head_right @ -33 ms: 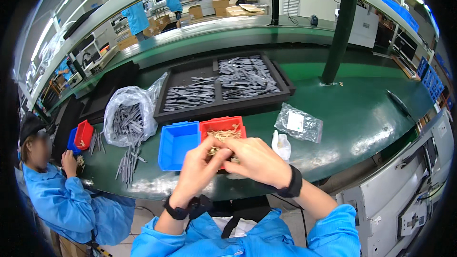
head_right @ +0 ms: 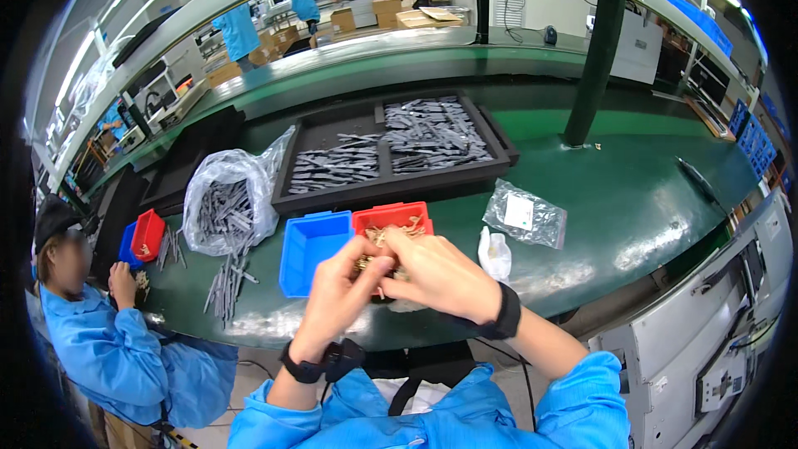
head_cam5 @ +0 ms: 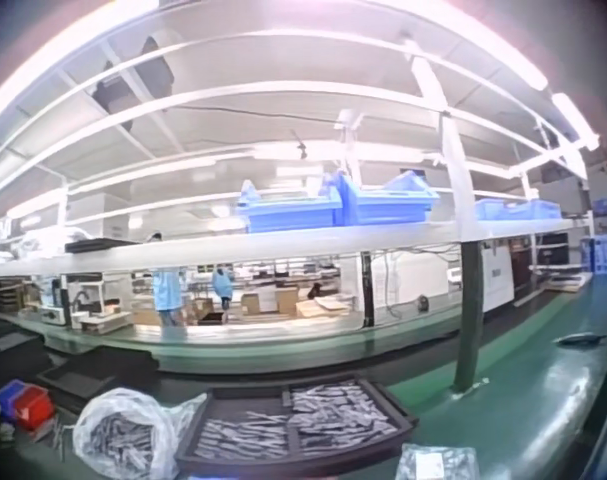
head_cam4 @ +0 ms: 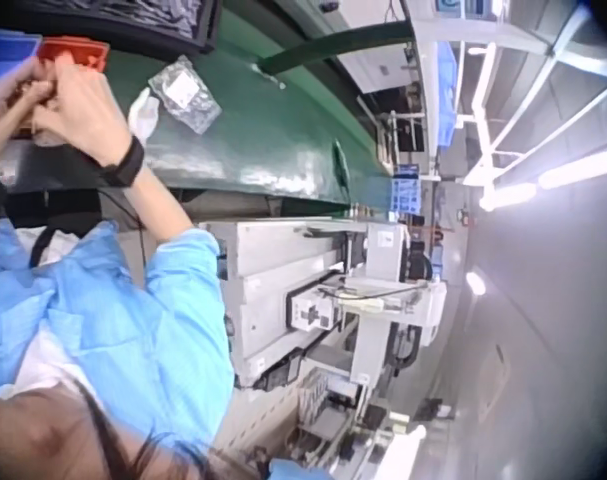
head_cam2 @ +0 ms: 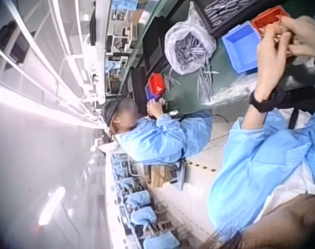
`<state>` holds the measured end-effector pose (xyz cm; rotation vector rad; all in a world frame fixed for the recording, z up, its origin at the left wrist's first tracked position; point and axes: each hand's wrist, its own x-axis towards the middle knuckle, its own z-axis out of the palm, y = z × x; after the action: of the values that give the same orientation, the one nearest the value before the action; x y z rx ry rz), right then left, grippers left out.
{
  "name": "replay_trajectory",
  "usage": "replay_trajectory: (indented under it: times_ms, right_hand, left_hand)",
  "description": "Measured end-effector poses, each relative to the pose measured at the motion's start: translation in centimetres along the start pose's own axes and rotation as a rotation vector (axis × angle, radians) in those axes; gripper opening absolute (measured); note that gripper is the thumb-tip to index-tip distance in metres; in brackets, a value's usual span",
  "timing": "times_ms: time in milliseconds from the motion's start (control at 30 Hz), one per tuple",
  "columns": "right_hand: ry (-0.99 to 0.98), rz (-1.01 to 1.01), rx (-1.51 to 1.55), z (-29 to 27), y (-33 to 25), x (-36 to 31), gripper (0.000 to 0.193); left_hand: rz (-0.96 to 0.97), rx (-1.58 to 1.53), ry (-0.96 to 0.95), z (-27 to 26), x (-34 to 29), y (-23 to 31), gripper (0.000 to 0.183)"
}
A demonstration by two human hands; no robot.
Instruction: The person fastens a sensor to each wrist, joins a small component from a blue bin with a part from a red bin, and then removes a bundle of wires from a plastic bag to wrap them in white tape.
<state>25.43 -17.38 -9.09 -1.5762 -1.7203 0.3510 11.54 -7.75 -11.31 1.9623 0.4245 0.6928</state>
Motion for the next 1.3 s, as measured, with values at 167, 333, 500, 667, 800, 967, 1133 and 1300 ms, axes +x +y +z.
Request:
replay_trajectory:
  times_ms: [167,333,500,667,800,967,1133,1300]
  right_hand:
    - [-0.11,0.089,0.147,4.0,-0.7,5.2,0.047]
    - [-0.168,0.112,0.419,6.8,1.0,6.7,0.048]
    - [0.113,0.199,0.512,4.6,0.3,2.3,0.047]
    - [0.265,0.251,0.512,3.4,-0.3,-4.1,0.028]
    - [0.348,0.367,0.63,3.6,-0.4,-7.0,0.022]
    - [0.393,0.427,0.615,4.1,0.3,-8.8,0.019]
    - [0.459,0.448,0.605,4.5,1.7,-10.0,0.017]
    - [0.475,0.494,0.641,4.7,2.5,-10.7,0.017]
  left_hand:
    - [-0.092,-0.104,0.098,-5.7,-1.2,-3.2,0.014]
    - [-0.185,-0.049,-0.029,-10.6,-0.4,-5.2,0.017]
    - [-0.084,0.244,-0.033,-12.7,0.6,-6.2,0.013]
    - [0.303,0.547,0.058,-11.6,1.1,-4.8,0.008]
    - [0.306,0.401,-0.079,-11.4,1.8,-5.7,0.006]
    - [0.202,0.324,-0.294,-11.9,3.0,-7.2,0.007]
    - [0.105,0.358,-0.464,-12.7,3.8,-8.6,0.006]
    - [0.032,0.358,-0.603,-13.3,4.2,-9.0,0.01]
